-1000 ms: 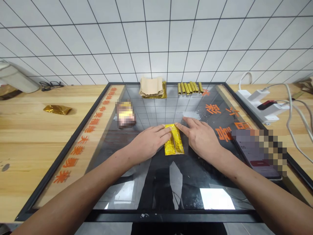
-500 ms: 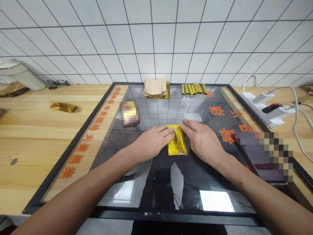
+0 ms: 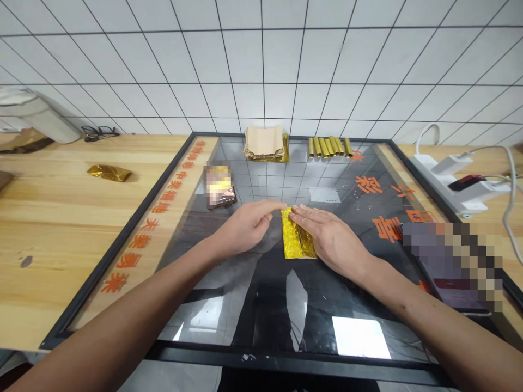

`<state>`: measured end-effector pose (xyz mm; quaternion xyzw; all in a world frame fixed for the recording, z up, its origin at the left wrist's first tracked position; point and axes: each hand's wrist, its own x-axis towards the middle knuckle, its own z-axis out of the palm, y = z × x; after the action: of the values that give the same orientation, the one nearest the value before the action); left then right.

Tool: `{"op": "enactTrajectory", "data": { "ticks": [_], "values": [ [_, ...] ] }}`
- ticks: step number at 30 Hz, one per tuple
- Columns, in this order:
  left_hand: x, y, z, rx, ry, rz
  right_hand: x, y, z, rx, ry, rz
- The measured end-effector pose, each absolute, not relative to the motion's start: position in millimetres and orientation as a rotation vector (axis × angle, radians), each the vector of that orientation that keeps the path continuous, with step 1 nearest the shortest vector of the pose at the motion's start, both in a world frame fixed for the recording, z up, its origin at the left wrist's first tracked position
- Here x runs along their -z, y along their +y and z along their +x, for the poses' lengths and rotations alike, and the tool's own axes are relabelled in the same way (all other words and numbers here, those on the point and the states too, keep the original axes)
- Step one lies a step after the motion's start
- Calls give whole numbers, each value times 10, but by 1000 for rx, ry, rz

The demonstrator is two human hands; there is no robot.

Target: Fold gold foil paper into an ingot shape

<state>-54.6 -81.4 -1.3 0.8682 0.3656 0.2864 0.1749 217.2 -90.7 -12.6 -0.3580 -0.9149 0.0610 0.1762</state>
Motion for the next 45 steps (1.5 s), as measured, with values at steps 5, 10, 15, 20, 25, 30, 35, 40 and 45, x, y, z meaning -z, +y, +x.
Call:
{"op": "enactTrajectory", "data": {
  "ticks": [5, 10, 15, 20, 25, 30, 35, 40, 45],
  "values": [
    [68, -736, -629, -794, 1091, 2608, 116, -910, 2172, -140, -2620, -1004],
    [126, -718, -626, -588, 952, 2875, 107, -904, 2165, -128, -2631, -985],
    [118, -694, -658, -444, 908, 2975, 111, -909, 2170, -146, -2619, -986],
    [67, -669, -695, -432, 866, 2979, 104, -912, 2169, -140, -2626, -989],
    [52, -700, -673, -495, 864, 2989, 91, -915, 2162, -126, -2621, -994],
    [36, -770, -602, -546, 770, 3006, 88, -910, 2164, -165, -2603, -992],
    [-35, -803, -572, -527, 786, 2975, 108, -907, 2169, -171, -2594, -982],
    [-74, -768, -610, -590, 949, 2928, 107, -908, 2170, -179, -2594, -983],
    [25, -727, -639, -541, 973, 2956, 76, -923, 2154, -181, -2590, -1002]
  ]
}}
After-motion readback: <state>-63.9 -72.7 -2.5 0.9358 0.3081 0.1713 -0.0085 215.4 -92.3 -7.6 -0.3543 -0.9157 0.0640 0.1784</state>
